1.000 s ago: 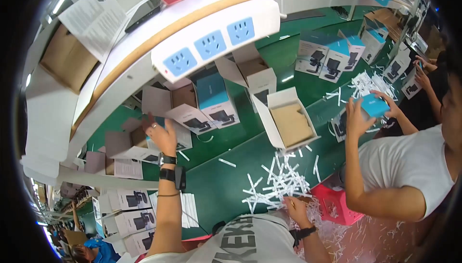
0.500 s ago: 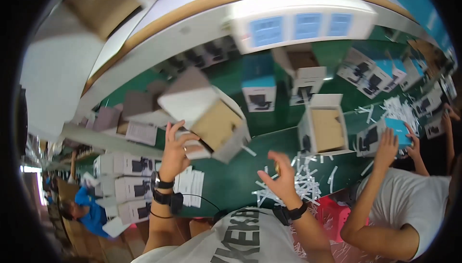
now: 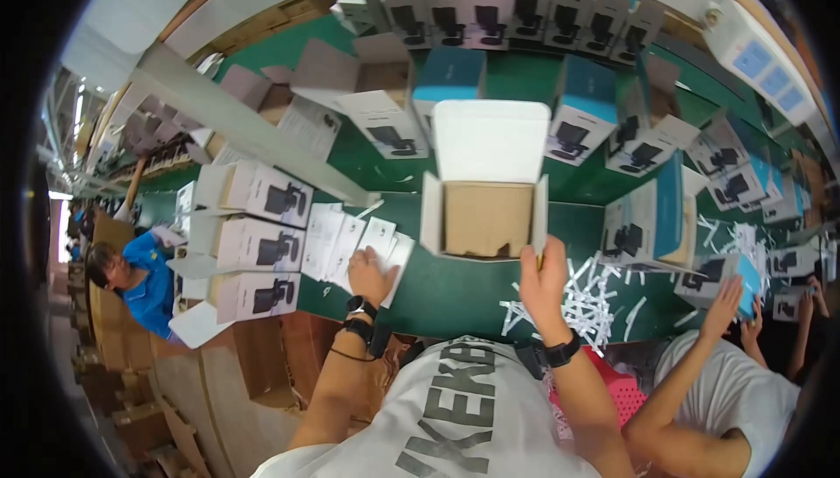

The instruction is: The person places a manual into a box, applies a sticker to the box using a tool, and slides a blue sleeve over it. They then set the finished package aside and repeat the process with another box.

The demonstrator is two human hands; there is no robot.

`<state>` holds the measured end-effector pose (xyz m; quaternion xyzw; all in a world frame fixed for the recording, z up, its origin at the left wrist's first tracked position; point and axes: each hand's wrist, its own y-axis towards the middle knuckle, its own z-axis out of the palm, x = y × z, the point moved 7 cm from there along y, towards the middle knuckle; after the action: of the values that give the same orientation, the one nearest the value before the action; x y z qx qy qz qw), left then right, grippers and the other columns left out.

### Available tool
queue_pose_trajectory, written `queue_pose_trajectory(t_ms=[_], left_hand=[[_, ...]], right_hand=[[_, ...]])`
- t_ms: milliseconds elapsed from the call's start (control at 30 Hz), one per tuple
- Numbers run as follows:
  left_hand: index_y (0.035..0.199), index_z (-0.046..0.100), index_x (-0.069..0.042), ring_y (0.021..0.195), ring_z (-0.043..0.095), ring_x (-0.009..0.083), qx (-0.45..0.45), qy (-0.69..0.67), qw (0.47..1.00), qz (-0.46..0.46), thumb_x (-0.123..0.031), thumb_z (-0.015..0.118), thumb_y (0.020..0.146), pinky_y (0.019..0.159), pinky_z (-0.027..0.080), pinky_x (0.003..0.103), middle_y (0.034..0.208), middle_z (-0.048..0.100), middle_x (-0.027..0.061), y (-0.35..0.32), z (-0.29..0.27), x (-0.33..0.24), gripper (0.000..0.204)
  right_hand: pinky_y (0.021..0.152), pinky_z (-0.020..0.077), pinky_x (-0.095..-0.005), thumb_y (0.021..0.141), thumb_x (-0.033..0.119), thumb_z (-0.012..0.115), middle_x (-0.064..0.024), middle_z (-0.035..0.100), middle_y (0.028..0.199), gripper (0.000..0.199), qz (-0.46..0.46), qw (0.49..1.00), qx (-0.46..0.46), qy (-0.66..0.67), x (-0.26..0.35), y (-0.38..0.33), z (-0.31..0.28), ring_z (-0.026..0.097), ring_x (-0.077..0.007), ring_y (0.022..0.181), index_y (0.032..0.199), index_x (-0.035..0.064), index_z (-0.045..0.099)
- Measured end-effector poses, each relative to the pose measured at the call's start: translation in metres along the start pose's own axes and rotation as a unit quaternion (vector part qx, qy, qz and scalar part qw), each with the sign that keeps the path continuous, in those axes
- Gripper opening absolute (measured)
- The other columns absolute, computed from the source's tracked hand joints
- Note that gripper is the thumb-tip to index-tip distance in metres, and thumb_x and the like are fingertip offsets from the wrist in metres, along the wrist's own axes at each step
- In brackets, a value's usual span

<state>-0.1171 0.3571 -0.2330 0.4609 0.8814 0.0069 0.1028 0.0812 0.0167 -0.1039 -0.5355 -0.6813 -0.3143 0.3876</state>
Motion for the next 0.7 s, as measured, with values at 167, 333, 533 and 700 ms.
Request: queue_pose_trajectory(t_ms=[167,333,533,700], left_hand=[[0.113,0.07,0.002,0.095,0.07,0.0405,0.083,-0.018,0.996,-0.018,-0.027,0.07,0.09,0.079,0.057,0.05,0.104,0.067,0.0233,0.008,0.01,-0.008,0.037],[0.103,0.071,0.001,0.082,0.071,0.0436,0.032,-0.09,0.995,0.013,-0.024,0.069,0.092,0.068,0.058,0.05,0.097,0.069,0.0226,0.013,-0.019,0.015,0.027],[0.096,0.067,0.001,0.077,0.068,0.0299,-0.039,-0.204,0.977,-0.052,-0.009,0.064,0.095,0.071,0.056,0.042,0.087,0.065,0.0157,0.016,-0.071,0.002,0.01],[0.105,0.058,-0.004,0.087,0.055,0.0151,-0.169,-0.79,0.576,-0.126,0.003,0.063,0.094,0.088,0.048,0.032,0.09,0.054,0.0036,0.008,-0.191,-0.058,0.015]], right_hand=[[0.087,0.051,-0.0374,0.099,0.011,0.065,-0.0197,0.066,0.113,0.031,-0.031,0.999,-0.028,-0.029,0.012,-0.036,-0.018,0.065,-0.0303,0.1,0.126,-0.0051,0.063],[0.075,0.0495,-0.0306,0.098,0.012,0.068,-0.0147,0.066,0.109,0.033,0.038,0.998,0.045,-0.002,0.007,-0.061,-0.042,0.063,-0.02,0.088,0.127,-0.0045,0.064],[0.062,0.0418,-0.0207,0.101,0.009,0.067,-0.0002,0.07,0.101,0.023,0.089,0.985,0.098,0.109,-0.018,-0.086,-0.052,0.052,-0.0022,0.073,0.122,0.0004,0.069],[0.065,0.0445,-0.0217,0.1,0.013,0.071,0.0013,0.07,0.088,0.026,0.151,0.975,0.077,0.143,-0.055,-0.112,-0.042,0.055,-0.0038,0.073,0.121,-0.0018,0.07]])
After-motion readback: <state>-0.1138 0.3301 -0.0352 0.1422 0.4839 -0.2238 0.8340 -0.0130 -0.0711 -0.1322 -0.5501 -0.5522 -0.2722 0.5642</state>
